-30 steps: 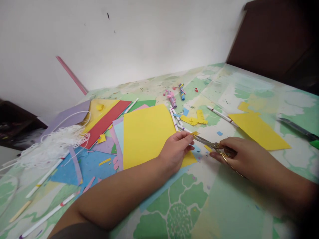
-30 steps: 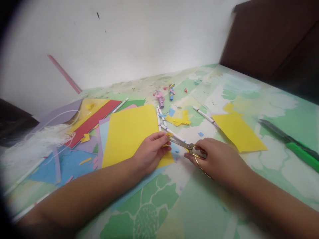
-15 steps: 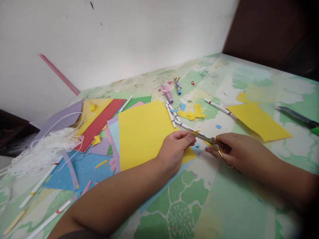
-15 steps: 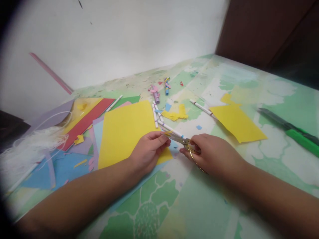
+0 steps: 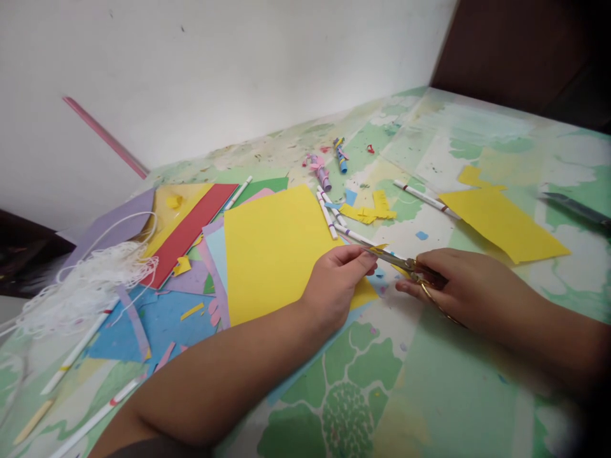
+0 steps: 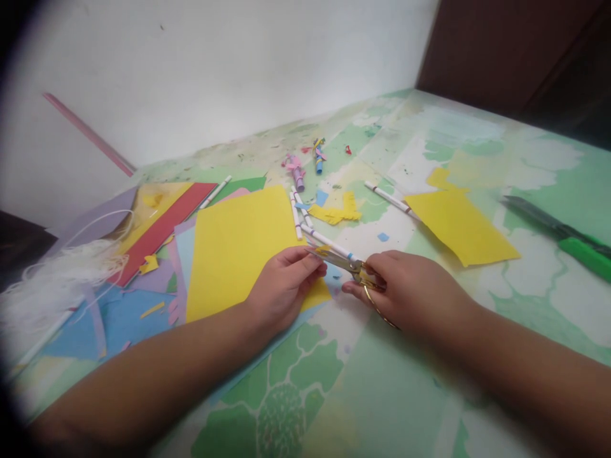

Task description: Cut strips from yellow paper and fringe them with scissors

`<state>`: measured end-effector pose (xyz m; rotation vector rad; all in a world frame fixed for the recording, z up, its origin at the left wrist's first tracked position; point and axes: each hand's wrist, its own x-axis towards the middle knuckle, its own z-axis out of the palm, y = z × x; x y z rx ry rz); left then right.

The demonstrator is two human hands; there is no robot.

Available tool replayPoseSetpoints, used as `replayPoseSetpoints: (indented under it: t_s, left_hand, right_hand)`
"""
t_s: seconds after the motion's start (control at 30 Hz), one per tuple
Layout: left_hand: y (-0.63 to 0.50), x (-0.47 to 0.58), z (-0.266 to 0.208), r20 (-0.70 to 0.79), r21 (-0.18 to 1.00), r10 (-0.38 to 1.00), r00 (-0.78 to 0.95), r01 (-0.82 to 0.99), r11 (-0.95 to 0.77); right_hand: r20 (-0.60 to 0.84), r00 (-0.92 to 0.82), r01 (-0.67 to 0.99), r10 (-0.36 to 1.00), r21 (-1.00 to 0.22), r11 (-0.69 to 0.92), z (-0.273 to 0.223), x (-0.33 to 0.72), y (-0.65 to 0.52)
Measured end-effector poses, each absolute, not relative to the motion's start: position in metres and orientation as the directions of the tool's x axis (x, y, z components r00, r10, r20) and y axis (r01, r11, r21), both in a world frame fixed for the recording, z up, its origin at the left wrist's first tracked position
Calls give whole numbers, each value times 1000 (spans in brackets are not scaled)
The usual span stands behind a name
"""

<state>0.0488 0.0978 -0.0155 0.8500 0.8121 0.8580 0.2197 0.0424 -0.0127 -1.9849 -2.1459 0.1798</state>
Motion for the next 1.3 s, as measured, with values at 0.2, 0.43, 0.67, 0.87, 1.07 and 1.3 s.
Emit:
replayPoseSetpoints:
  t_s: [0.2, 0.43, 0.67, 0.87, 1.07, 1.3]
  left_hand:
    - [97, 49, -17, -224, 878, 885, 408, -310, 366]
    - [95, 49, -16, -235, 866, 895, 380, -336, 370]
    - [95, 49, -17, -235, 859, 896, 377, -350, 372]
    - [94, 48, -19, -209, 883, 911, 356, -332, 332]
    - [94, 47, -22, -174, 910, 929, 326, -308, 279]
    - [93, 46, -21, -157, 920, 935, 318, -298, 256]
  right_hand:
    - [55, -92, 974, 994, -205, 101, -11, 219, 41]
    - [68, -91, 978, 994, -184, 102, -11, 218, 40]
    - [25, -65, 980, 998, -186, 69, -6, 219, 40]
    - [13, -74, 980, 997, -185, 75, -7, 221, 40]
    - [22, -74, 981, 997, -178, 77, -10, 222, 39]
    - [33, -65, 980, 997, -185, 70, -9, 222, 38]
